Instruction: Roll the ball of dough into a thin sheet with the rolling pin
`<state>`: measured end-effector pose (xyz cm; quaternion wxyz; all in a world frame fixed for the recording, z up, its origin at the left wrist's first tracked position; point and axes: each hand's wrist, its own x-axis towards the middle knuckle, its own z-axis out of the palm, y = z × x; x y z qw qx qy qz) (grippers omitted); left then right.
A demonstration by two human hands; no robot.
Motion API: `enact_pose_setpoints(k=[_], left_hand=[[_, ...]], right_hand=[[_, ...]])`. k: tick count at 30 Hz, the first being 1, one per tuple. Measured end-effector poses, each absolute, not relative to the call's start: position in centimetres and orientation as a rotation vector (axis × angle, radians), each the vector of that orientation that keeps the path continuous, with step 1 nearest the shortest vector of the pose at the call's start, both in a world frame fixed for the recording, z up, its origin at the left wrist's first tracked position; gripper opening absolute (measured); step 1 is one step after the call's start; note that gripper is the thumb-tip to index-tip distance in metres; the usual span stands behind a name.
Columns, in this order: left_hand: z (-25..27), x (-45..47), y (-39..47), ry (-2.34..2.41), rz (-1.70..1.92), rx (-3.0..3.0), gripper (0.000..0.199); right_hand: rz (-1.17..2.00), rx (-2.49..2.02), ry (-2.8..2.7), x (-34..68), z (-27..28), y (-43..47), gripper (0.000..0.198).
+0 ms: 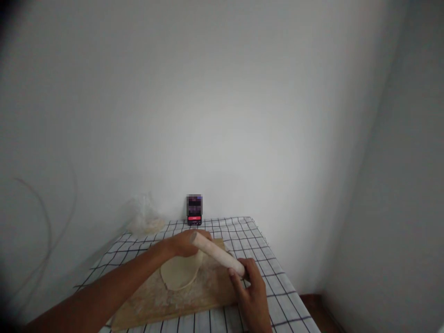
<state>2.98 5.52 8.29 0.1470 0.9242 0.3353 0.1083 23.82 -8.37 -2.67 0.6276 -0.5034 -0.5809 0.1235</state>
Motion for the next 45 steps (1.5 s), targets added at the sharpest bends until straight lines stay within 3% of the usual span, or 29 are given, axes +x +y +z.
enact_pose_setpoints(k=[3, 8, 13, 21, 31, 45], left_hand=[[9.0, 0.8, 7.7, 1.024, 0.506, 2.477, 0.024], [9.5, -3.1, 7.5, 1.090, 0.771, 2.231, 0.044], [7.9, -5.2, 3.6, 1.083, 0.912, 2.192, 0.042], [3.5, -6.1, 1.6, 1.199, 0.958, 2.247, 0.037], [1.8, -4.7, 2.2, 1.373, 0.916, 2.472, 0.036], [-1.6, -4.5, 5.1, 1.497, 0.775, 2.587, 0.036]], right_hand=[[0.334, -1.230, -1.361, 23.7, -2.6, -8.4, 0.041], [0.298, -1.469, -1.532, 22.9, -2.5, -8.4, 0.047], [0.129, -1.646, -1.722, 21.6, -0.4, -8.0, 0.046], [-0.018, -1.717, -2.137, 19.3, 3.8, -4.5, 0.047], [0.103, -1.655, -2.388, 20.2, 4.7, -1.8, 0.053], [0.116, -1.532, -2.352, 21.8, 0.0, 1.7, 0.049]])
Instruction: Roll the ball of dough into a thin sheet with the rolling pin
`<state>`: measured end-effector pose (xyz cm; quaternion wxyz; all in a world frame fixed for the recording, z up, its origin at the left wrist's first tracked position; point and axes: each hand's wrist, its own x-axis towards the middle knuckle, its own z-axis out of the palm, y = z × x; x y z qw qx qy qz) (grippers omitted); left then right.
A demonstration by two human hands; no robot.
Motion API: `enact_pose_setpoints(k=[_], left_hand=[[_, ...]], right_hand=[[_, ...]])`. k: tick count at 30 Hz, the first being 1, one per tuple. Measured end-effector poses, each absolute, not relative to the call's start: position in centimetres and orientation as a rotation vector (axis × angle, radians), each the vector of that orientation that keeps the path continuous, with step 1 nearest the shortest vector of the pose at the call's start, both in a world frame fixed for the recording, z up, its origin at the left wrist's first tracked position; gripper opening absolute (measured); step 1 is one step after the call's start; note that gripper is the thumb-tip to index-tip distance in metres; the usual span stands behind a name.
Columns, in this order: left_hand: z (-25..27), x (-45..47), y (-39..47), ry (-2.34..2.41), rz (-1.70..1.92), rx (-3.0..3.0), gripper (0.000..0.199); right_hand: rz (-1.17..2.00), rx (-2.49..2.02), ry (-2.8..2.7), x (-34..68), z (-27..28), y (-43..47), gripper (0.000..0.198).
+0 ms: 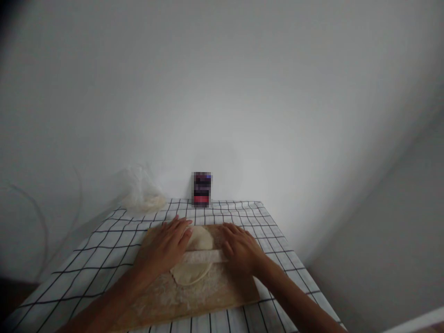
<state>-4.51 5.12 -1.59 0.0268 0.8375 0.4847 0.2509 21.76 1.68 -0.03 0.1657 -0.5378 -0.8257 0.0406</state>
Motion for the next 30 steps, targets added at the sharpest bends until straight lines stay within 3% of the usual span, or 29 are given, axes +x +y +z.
enact_pose_setpoints(k=[17, 30], left_hand=[[-3.0, -4.8, 1.1, 1.481, 1.103, 2.918, 0.044], [-1.1, -4.3, 1.7, 1.831, 0.754, 2.933, 0.045]], right_hand=[[-0.012, -1.611, -2.276, 20.4, -1.1, -6.3, 0.050], [-0.019, -1.645, -2.304, 20.1, 1.2, 0.8, 0.045]])
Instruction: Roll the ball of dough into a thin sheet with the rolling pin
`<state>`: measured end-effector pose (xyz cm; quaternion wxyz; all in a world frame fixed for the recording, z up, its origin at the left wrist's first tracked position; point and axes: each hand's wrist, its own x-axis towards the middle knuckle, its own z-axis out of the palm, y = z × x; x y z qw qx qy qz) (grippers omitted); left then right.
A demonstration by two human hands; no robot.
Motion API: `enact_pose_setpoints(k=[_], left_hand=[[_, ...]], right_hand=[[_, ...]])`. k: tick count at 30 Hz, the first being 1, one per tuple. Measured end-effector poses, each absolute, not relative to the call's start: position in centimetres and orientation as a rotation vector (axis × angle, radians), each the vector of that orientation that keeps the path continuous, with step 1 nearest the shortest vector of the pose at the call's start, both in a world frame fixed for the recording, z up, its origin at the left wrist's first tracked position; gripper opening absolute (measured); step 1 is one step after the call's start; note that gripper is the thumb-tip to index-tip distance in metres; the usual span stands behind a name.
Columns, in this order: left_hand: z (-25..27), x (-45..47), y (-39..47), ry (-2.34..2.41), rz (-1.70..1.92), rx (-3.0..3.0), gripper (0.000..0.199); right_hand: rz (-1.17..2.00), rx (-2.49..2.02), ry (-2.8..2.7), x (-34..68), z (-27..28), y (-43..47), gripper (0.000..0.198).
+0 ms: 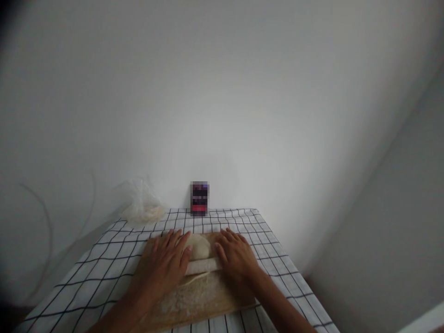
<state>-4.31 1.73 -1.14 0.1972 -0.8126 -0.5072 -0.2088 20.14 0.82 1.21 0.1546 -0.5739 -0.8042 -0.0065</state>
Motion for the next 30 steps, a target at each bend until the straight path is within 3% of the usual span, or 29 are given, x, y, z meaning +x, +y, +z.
enact_pose_setpoints(k=[8, 22, 30], left_hand=[[-2.0, -3.9, 0.5, -1.262, -0.758, -2.195, 0.043], [-3.0, -5.1, -4.4, -1.092, -0.792, -2.271, 0.059], [-3.5, -4.7, -0.7, -1.225, -0.829, -2.318, 0.050]], right_hand=[[0.005, -1.605, -2.264, 20.7, -0.1, -0.8, 0.046], [0.022, -1.573, -2.265, 20.6, -0.7, -8.8, 0.050], [-0.051, -1.672, -2.240, 19.9, 0.6, -4.1, 0.044]])
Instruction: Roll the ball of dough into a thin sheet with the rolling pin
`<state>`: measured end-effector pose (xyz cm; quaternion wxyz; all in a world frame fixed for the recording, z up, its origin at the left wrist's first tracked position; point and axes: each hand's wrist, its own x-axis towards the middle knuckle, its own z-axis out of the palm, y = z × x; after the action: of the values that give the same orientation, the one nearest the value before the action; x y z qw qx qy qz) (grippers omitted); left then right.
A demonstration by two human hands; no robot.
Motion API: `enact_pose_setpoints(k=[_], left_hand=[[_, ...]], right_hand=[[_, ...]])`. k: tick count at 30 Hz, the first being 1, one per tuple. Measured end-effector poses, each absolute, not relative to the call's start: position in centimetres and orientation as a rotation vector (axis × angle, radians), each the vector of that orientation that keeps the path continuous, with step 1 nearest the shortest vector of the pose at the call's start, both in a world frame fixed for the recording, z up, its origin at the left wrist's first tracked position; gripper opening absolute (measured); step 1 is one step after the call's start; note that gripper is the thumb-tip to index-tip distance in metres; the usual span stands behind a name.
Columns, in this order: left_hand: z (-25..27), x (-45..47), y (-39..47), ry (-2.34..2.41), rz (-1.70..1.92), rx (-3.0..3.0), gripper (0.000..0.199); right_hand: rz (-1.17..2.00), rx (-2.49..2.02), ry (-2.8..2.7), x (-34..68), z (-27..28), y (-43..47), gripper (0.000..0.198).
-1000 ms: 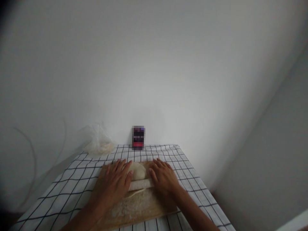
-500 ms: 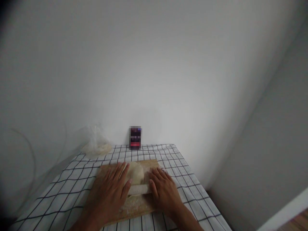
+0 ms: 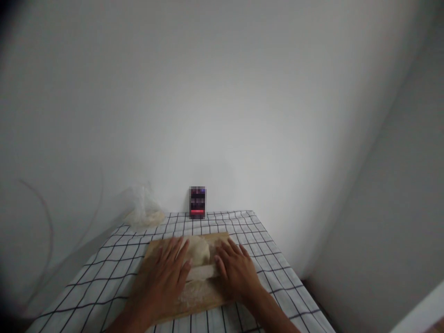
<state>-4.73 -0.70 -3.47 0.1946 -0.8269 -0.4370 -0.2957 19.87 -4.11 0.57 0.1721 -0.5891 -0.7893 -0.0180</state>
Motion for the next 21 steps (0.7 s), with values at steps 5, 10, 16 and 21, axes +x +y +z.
enact_pose_setpoints(k=[5, 10, 16, 21], left_hand=[[-2.9, -4.5, 1.7, -1.276, -0.784, -2.292, 0.047], [-3.1, -4.4, 1.9, -1.265, -0.744, -2.333, 0.047], [-3.2, -4.5, 0.5, -1.256, -0.810, -2.312, 0.052], [-2.6, -4.7, -1.9, -1.206, -0.808, -2.380, 0.055]], right_hand=[[-0.038, -1.622, -2.240, 19.7, 0.9, -0.9, 0.040], [-0.032, -1.613, -2.240, 19.9, 0.7, -0.8, 0.041], [-0.066, -1.624, -2.235, 20.0, -0.2, -2.7, 0.043], [-0.090, -1.606, -2.195, 19.8, -0.3, -5.3, 0.041]])
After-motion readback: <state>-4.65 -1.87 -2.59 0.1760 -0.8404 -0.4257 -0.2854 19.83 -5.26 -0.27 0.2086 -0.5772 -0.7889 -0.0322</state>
